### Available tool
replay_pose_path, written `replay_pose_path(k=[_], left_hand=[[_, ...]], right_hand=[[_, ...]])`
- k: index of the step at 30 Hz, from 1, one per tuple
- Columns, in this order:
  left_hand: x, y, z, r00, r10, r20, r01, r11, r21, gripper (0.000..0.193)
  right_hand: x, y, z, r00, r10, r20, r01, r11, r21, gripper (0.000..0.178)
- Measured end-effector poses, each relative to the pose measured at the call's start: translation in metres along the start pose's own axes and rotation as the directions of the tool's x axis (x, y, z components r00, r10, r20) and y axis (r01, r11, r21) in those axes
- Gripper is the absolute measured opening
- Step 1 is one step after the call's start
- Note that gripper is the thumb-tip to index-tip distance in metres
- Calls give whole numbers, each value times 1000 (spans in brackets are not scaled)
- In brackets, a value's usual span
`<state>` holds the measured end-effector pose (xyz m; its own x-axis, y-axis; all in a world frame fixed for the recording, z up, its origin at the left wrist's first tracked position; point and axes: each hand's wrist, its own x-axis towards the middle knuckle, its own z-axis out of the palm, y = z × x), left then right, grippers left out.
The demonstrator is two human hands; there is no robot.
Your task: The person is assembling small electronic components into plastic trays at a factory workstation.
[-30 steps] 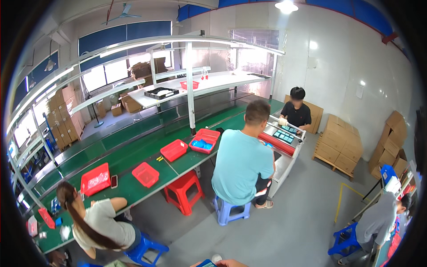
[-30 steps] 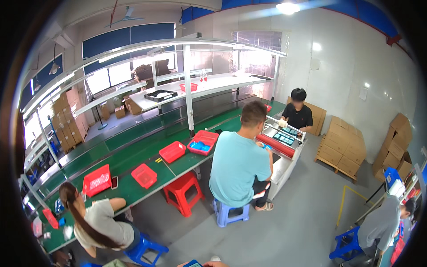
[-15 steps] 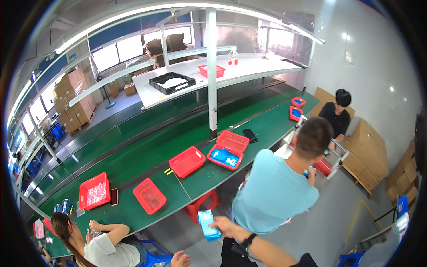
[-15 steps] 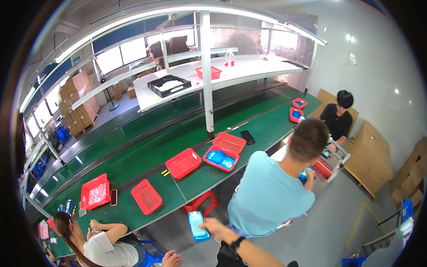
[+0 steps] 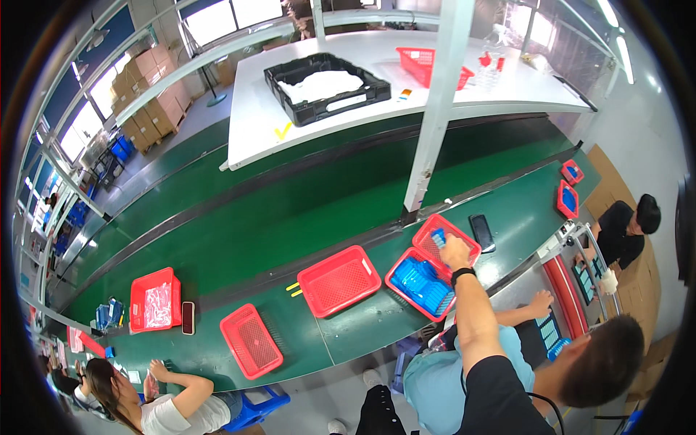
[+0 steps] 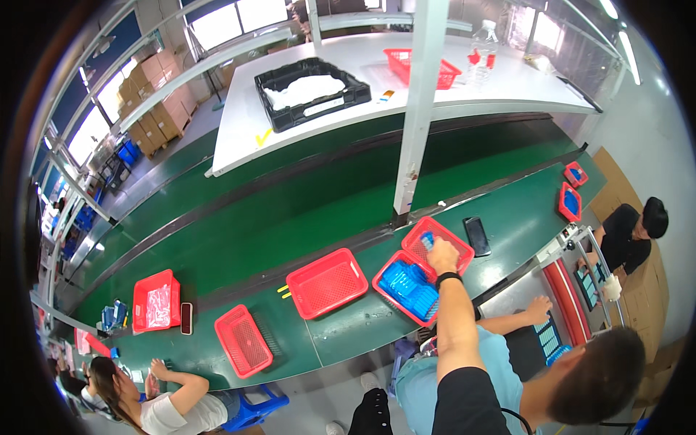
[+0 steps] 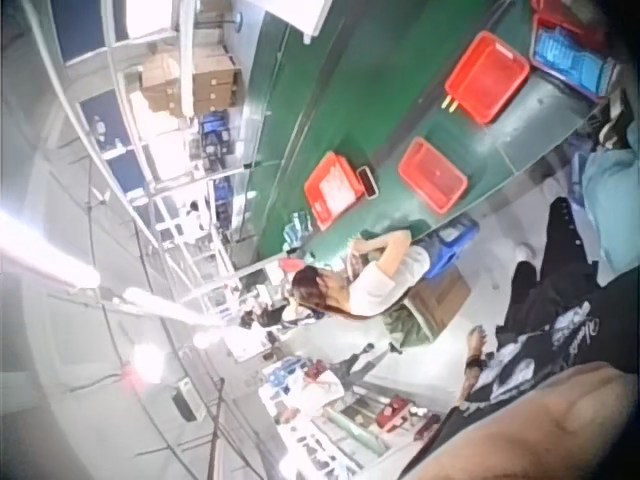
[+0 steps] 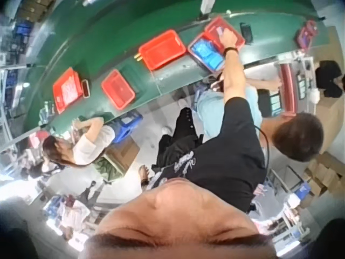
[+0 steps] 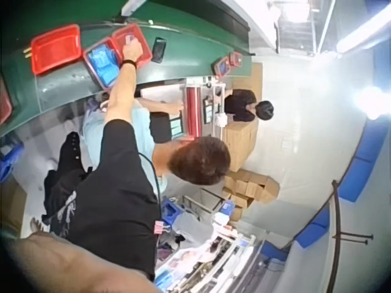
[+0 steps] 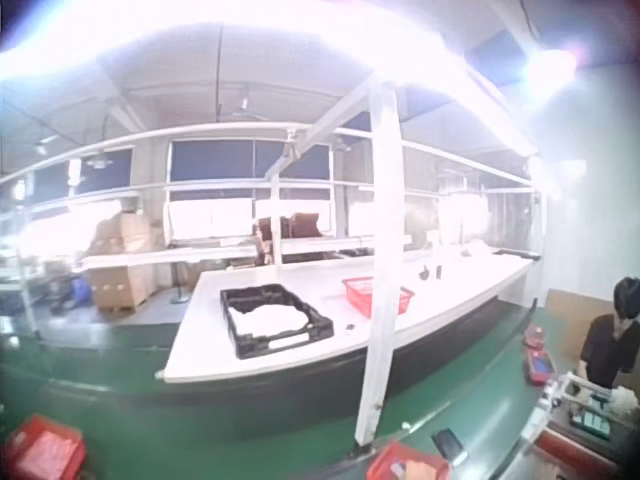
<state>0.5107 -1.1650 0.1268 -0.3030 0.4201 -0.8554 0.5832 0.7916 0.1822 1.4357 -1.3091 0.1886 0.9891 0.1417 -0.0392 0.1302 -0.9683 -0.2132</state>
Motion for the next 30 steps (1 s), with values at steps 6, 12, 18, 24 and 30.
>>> replay_pose_path(k=[6,12,18,24,30], left_hand=[[-27,30,9,1000,26,17,-27,998,63,43],[-22,20,-2,995,95,-12,-96,995,-30,40],[-5,-54,-17,999,44,18,-41,990,-136,44],[27,-147,-23,985,133,112,-94,951,-294,55],[116,-302,-64,926,366,96,-290,851,-437,37]], right_hand=[[27,27,33,999,-21,38,24,997,-78,24],[17,41,44,985,112,132,-87,980,-179,29],[-29,4,13,996,86,36,-82,991,-107,29],[-131,-59,19,944,-196,-264,218,974,55,26],[-354,-142,105,730,-613,-304,659,748,75,26]])
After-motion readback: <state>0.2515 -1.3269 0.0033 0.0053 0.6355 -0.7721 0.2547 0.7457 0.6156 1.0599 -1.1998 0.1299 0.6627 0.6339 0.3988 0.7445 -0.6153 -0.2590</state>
